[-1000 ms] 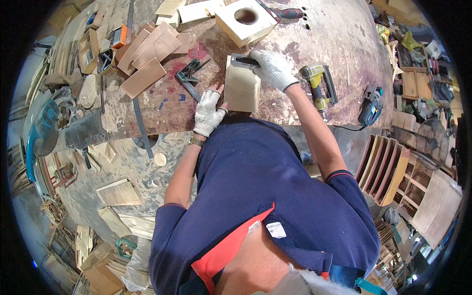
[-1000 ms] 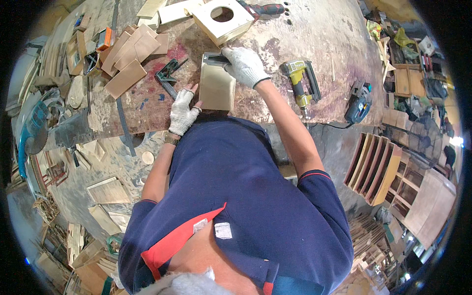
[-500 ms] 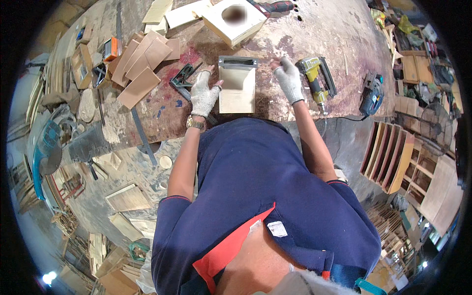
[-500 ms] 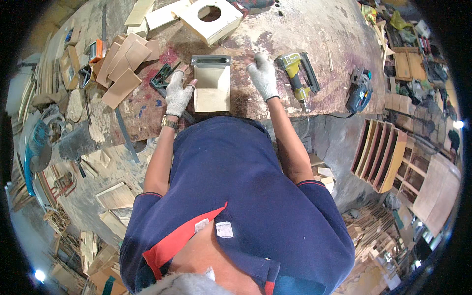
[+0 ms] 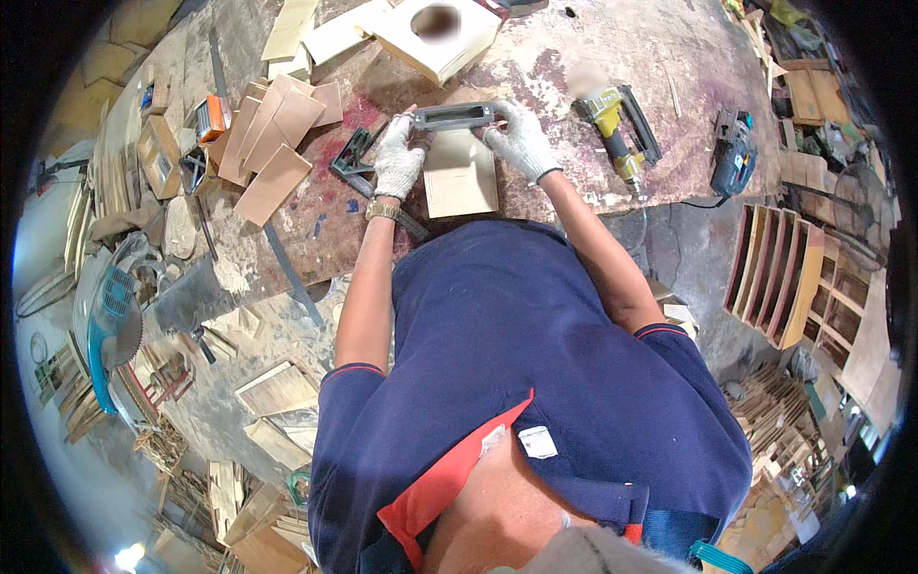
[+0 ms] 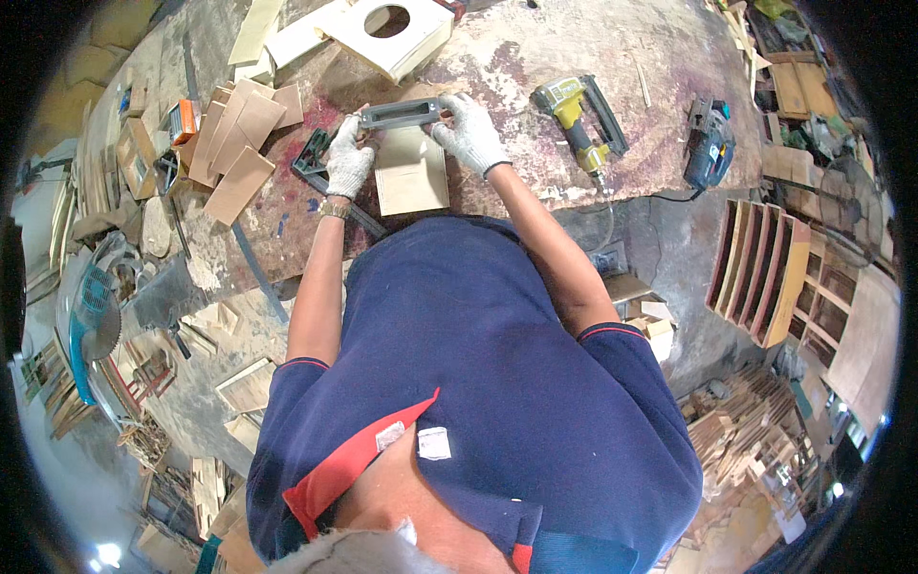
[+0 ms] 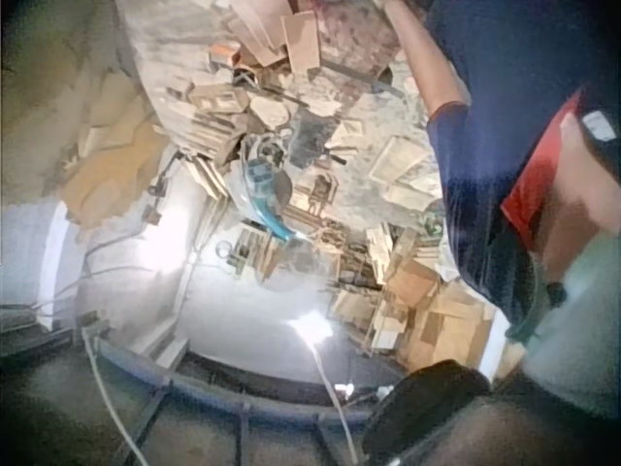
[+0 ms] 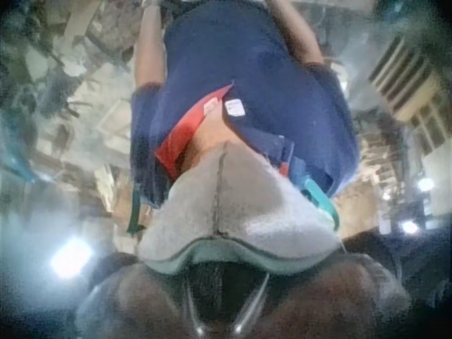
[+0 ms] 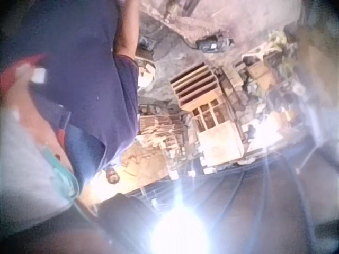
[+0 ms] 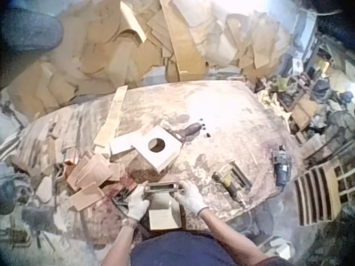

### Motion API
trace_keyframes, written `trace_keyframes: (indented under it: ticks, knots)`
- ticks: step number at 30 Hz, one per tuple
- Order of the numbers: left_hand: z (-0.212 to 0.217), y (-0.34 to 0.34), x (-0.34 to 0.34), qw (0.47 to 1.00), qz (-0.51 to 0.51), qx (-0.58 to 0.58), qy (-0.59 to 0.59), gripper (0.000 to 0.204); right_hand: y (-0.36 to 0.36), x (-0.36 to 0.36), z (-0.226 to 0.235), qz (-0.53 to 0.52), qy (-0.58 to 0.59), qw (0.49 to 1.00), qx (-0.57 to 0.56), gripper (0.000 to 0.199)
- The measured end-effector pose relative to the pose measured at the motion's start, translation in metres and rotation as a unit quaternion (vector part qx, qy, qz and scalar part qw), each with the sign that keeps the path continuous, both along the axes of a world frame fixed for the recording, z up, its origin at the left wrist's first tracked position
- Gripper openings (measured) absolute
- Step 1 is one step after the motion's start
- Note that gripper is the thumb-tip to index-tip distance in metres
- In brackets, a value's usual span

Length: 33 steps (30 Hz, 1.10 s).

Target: The person assembles small wooden boxes by nailing pieces together, sanding edges, and cutting wood to size. They use a nail gun, hand sander, and circular saw to join and shape the wood components.

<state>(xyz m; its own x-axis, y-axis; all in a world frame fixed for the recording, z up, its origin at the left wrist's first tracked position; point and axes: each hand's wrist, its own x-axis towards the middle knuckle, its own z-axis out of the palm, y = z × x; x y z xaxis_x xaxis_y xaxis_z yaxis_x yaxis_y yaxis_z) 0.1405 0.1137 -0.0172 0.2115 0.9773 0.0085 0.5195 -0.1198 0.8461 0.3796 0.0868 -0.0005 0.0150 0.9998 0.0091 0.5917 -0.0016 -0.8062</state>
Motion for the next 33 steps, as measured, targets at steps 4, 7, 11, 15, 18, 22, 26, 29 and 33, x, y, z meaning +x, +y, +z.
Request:
trace_keyframes:
  ticks: [4,7,11,15,18,22,26,29,33]
  knots:
    - [-0.006,-0.002,-0.004,0.999,-0.034,0.028,-0.001,0.058,-0.003,0.001,-0.002,0.012,-0.045,0.999,0.021,0.037]
    - [-0.007,-0.006,-0.006,0.999,-0.03,-0.029,-0.035,0.063,-0.004,0.003,-0.002,0.032,-0.012,0.999,0.02,0.035]
    - [-0.005,-0.01,-0.004,0.998,-0.017,-0.051,-0.023,0.071,-0.005,0.002,-0.002,0.015,0.03,0.999,-0.027,0.034]
    - [-0.001,-0.014,-0.002,1.0,-0.004,-0.014,0.025,0.07,-0.009,-0.002,0.003,0.023,-0.062,0.998,-0.013,0.043]
    - [0.0,-0.024,-0.003,0.999,0.013,-0.039,-0.01,0.072,-0.014,-0.004,0.002,0.021,-0.012,0.998,0.059,0.044]
    - [-0.002,-0.049,-0.023,0.994,0.089,0.014,0.058,0.066,-0.021,0.018,-0.013,-0.081,0.056,0.995,-0.025,0.035]
    - [-0.007,-0.081,-0.054,0.978,0.198,-0.036,0.047,0.057,-0.027,0.053,-0.038,-0.249,0.254,0.93,-0.095,0.026]
    - [-0.011,-0.1,-0.065,0.967,0.241,-0.072,0.023,0.055,-0.029,0.071,-0.046,-0.294,0.256,0.916,-0.097,0.03]
    - [-0.015,-0.112,-0.064,0.967,0.234,-0.078,0.071,0.053,-0.02,0.081,-0.046,-0.264,0.265,0.91,-0.179,0.033]
